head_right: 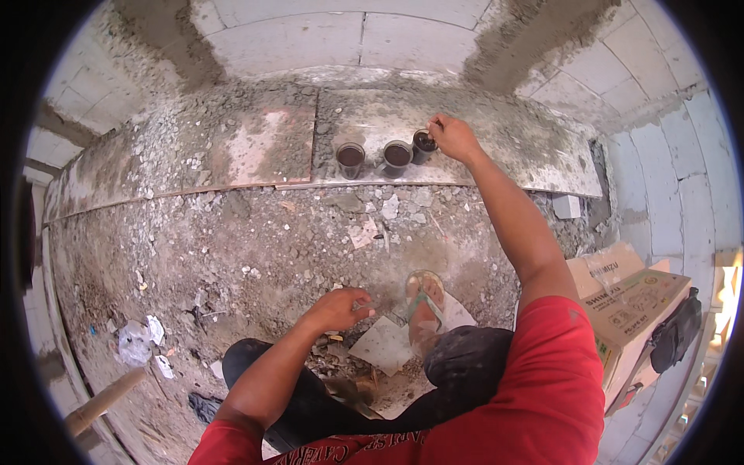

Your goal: The person prepares multiple glasses of coffee by spooning ingredients from jars and then pouring hot water from a kettle into each glass while sitting on the floor of a construction site.

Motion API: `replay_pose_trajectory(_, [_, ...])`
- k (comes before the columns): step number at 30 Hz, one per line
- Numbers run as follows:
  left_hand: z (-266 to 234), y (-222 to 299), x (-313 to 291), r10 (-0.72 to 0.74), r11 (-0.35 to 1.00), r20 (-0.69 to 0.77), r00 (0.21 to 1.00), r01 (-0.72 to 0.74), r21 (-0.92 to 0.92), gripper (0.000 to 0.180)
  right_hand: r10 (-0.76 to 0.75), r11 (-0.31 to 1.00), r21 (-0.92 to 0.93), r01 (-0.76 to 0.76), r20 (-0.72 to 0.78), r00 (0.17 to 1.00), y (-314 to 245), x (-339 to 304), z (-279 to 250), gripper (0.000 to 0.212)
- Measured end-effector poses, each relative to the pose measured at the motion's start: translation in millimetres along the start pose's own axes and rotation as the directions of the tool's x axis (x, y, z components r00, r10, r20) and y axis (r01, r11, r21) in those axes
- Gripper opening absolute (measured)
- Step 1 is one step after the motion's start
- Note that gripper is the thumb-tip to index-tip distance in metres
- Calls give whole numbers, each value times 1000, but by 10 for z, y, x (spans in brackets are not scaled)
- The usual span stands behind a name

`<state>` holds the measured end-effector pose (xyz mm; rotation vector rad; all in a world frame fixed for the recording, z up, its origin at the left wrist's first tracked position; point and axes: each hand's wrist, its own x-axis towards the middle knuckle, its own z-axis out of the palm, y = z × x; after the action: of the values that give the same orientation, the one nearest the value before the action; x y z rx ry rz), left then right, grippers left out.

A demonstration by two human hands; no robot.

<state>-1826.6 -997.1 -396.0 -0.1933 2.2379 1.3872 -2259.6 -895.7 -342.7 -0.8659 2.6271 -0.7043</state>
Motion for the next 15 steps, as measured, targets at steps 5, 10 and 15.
replay_pose_trajectory(5, [8, -8, -5, 28, 999, -33, 999, -28, 16, 44, -88, 979, -191, 66, -108, 990, 104, 72, 94, 34])
replay_pose_trajectory(10, [20, 39, 14, 13, 1000, -8, 1000, -13, 12, 43, 50, 950, -300, -92, -146, 988, 420, 193, 1, 31])
replay_pose_trajectory(15, [-8, -9, -29, -27, 998, 8, 1000, 27, 48, 45, 421, 862, 360, -358, -114, 900, 237, 126, -175, 32])
